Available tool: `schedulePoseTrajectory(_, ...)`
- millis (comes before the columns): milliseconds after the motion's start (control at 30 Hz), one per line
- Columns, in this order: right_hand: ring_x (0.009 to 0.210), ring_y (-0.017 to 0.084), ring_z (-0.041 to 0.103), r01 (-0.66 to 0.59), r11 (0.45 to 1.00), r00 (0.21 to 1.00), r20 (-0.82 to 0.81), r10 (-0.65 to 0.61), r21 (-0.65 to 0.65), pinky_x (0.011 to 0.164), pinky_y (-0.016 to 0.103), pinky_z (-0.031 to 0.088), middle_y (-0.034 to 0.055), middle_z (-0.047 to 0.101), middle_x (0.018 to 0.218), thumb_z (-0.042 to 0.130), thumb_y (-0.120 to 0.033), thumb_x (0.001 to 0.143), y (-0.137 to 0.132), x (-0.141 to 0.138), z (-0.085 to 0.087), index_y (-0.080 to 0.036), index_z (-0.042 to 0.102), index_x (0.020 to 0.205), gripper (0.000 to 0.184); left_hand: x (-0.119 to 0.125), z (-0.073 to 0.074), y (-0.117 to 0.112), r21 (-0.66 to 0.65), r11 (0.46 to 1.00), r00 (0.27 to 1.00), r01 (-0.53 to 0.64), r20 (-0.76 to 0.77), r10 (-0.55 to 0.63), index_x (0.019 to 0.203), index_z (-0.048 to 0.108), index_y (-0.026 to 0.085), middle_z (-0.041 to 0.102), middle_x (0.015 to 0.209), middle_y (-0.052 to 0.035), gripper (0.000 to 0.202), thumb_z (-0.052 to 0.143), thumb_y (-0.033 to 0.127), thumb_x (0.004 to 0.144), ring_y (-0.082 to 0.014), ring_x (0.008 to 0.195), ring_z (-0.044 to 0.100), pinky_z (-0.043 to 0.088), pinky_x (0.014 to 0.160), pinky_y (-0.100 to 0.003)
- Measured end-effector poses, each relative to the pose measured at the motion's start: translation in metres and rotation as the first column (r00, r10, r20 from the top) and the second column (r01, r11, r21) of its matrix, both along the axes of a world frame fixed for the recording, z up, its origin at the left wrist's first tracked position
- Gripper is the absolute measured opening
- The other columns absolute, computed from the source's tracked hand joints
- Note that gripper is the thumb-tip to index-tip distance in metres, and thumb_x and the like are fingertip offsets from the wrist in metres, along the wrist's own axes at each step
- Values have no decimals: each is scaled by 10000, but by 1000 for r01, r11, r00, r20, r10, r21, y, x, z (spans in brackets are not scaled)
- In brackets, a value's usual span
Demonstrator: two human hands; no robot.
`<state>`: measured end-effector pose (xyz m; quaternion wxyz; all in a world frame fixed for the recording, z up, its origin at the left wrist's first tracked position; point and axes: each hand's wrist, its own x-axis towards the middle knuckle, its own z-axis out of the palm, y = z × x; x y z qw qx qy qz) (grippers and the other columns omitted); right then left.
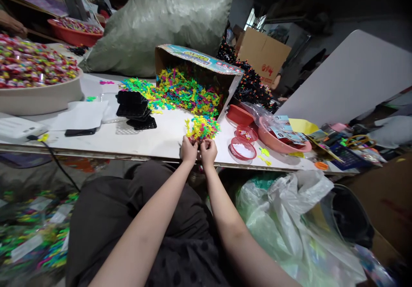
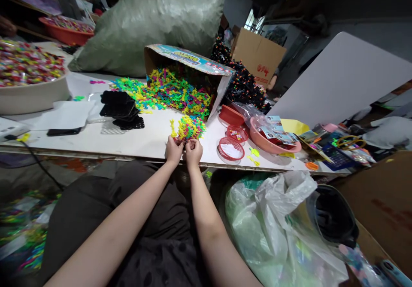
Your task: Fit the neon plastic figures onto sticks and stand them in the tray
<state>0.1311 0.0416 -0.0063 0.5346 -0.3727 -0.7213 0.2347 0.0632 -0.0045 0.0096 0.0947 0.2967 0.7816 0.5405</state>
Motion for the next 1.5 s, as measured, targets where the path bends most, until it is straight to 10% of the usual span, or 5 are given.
schedulePoseTrajectory(1500, 676, 144, 532, 51, 999, 998, 44, -51, 17, 694, 270, 389, 22, 609, 722, 435, -348, 797, 2, -4, 4, -170, 583, 831, 234, 9, 3, 1, 44, 996, 996, 80, -30, -79, 842, 417, 200, 608, 873, -68, 108, 496, 225, 774, -171, 813, 586, 431, 655, -246)
